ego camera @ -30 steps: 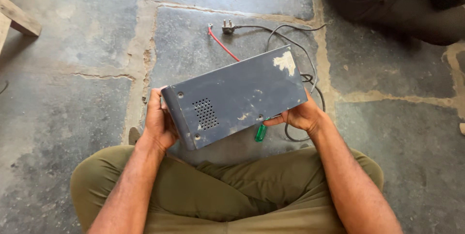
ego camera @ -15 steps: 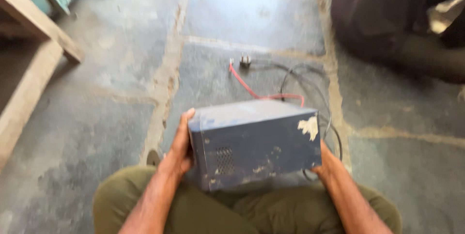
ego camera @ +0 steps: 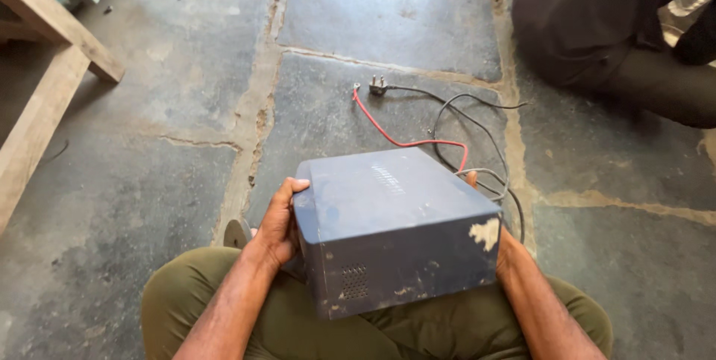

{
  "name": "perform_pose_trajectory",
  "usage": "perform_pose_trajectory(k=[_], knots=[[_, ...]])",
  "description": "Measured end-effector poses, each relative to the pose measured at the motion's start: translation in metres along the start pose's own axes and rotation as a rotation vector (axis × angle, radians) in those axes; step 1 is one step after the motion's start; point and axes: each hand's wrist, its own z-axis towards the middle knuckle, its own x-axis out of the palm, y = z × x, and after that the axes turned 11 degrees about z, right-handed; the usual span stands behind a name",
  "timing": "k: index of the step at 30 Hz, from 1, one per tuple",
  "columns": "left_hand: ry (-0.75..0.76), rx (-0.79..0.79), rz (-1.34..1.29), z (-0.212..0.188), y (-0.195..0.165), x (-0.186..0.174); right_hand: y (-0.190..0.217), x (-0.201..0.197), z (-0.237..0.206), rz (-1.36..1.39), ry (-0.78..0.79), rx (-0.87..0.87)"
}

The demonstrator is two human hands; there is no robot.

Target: The person sits on the floor and uses a screwdriver to remove screws from the casing of a blue electronic device. They rotate the device to access different sides and continue unscrewing until the casing is partially opened.

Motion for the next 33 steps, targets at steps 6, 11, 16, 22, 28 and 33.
perform_pose_trajectory(k=[6, 11, 16, 22, 28, 33], knots=[[0.000, 0.020, -0.020, 0.002, 0.000, 0.005, -0.002, 0.019, 0.004, -0.032, -0.172, 0.015], [0.073, 0.289, 0.034, -0.005, -0.019, 0.017, 0.005, 0.020, -0.012, -0.091, -0.169, -0.023], [0.074, 0.615, 0.205, -0.005, -0.047, 0.021, 0.017, 0.056, -0.031, -0.283, -0.040, -0.174], [0.068, 0.582, 0.074, 0.001, -0.067, 0.018, 0.037, 0.086, -0.030, -0.552, 0.101, -0.307], [0.020, 0.831, 0.163, -0.014, -0.075, 0.017, 0.026, 0.047, 0.007, -0.328, 0.309, -0.183], [0.067, 1.103, 0.268, -0.012, -0.078, 0.017, 0.012, 0.047, 0.033, -0.106, 0.319, -0.228]])
